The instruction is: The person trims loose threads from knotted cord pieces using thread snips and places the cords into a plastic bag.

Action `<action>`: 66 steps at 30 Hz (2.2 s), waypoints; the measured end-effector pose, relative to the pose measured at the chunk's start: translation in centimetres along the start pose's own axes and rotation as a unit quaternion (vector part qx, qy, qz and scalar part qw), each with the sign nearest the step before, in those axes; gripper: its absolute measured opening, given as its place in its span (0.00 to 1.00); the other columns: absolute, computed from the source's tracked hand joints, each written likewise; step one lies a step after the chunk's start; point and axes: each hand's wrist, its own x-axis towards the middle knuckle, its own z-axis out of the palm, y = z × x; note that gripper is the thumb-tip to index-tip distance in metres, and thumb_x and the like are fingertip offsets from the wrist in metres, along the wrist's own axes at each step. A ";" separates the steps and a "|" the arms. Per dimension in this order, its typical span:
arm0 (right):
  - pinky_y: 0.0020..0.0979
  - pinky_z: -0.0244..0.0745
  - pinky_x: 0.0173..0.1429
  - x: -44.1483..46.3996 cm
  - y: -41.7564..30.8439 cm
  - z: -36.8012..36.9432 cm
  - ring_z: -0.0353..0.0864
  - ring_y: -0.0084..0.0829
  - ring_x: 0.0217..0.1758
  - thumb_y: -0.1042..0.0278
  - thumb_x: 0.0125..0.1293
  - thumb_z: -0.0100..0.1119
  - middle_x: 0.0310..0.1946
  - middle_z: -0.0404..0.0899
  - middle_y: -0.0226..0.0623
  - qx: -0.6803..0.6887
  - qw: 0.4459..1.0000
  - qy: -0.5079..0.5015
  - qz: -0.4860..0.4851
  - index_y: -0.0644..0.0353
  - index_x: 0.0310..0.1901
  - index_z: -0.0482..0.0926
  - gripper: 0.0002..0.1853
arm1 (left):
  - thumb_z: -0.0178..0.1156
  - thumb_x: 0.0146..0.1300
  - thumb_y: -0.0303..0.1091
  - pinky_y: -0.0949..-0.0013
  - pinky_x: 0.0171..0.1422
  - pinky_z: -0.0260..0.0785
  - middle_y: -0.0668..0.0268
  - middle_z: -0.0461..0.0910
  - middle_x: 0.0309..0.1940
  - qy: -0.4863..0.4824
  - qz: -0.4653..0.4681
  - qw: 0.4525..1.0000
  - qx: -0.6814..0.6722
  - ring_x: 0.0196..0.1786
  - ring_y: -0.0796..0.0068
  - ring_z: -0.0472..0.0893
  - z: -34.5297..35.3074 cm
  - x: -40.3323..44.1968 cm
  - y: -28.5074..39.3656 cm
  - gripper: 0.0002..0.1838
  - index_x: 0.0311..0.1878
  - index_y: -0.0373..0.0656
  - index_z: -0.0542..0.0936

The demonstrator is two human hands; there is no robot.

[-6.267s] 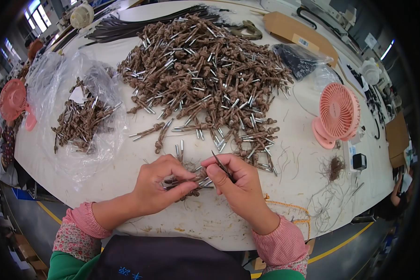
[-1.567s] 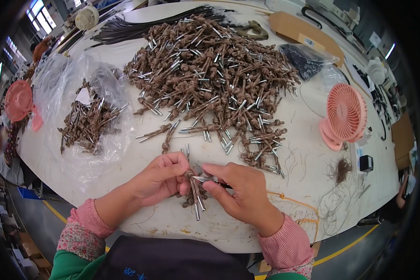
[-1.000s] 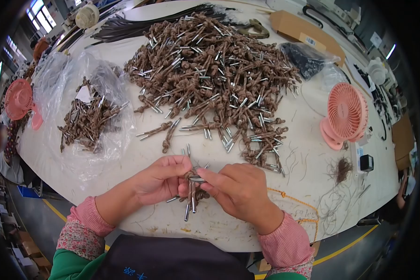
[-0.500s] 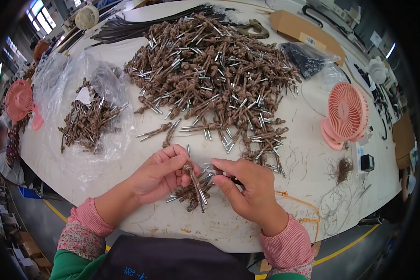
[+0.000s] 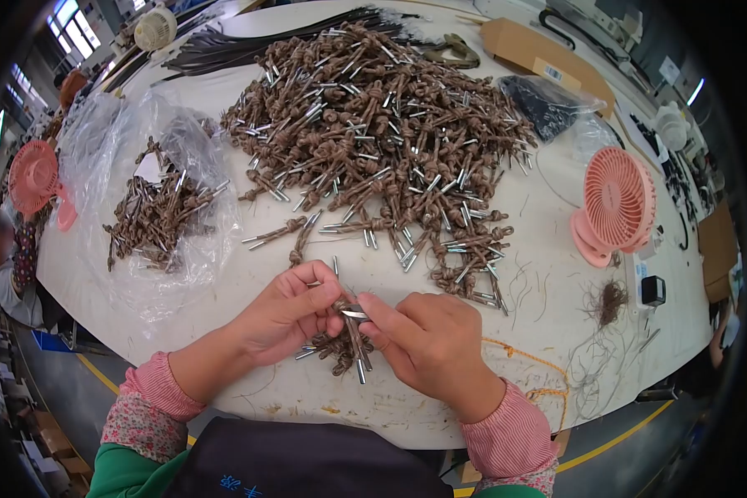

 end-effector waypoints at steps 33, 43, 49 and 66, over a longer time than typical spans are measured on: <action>0.21 0.60 0.27 -0.7 1.0 0.6 0.64 0.16 0.21 0.67 0.61 0.67 0.20 0.68 0.25 0.251 0.945 0.084 0.190 0.58 0.51 0.77 0.17 | 0.55 0.71 0.37 0.76 0.40 0.75 0.58 0.82 0.41 -0.029 -0.077 0.997 0.005 0.32 0.79 0.79 0.0 0.0 0.6 0.08 0.40 0.44 0.74; 0.19 0.66 0.28 -0.6 -1.0 0.6 0.69 0.14 0.23 0.63 0.56 0.73 0.20 0.74 0.25 0.290 0.912 -0.097 0.274 0.59 0.46 0.74 0.20 | 0.57 0.70 0.33 0.75 0.40 0.74 0.58 0.82 0.42 0.027 0.054 0.992 0.107 0.32 0.78 0.79 0.4 0.0 -0.4 0.05 0.40 0.44 0.73; 0.19 0.66 0.28 -0.8 -0.7 0.9 0.69 0.14 0.22 0.66 0.60 0.69 0.20 0.75 0.25 0.304 0.906 -0.108 0.272 0.63 0.35 0.79 0.10 | 0.57 0.69 0.32 0.73 0.43 0.74 0.58 0.80 0.47 -0.002 0.094 0.993 0.074 0.36 0.78 0.79 0.4 -0.1 -0.3 0.05 0.44 0.43 0.74; 0.24 0.70 0.29 -1.1 -0.4 0.8 0.76 0.20 0.22 0.67 0.64 0.61 0.22 0.79 0.29 0.294 0.914 -0.145 0.241 0.59 0.42 0.79 0.08 | 0.59 0.67 0.31 0.75 0.45 0.68 0.70 0.79 0.40 0.045 0.182 0.967 0.173 0.39 0.83 0.76 0.0 -0.8 3.1 0.16 0.56 0.39 0.74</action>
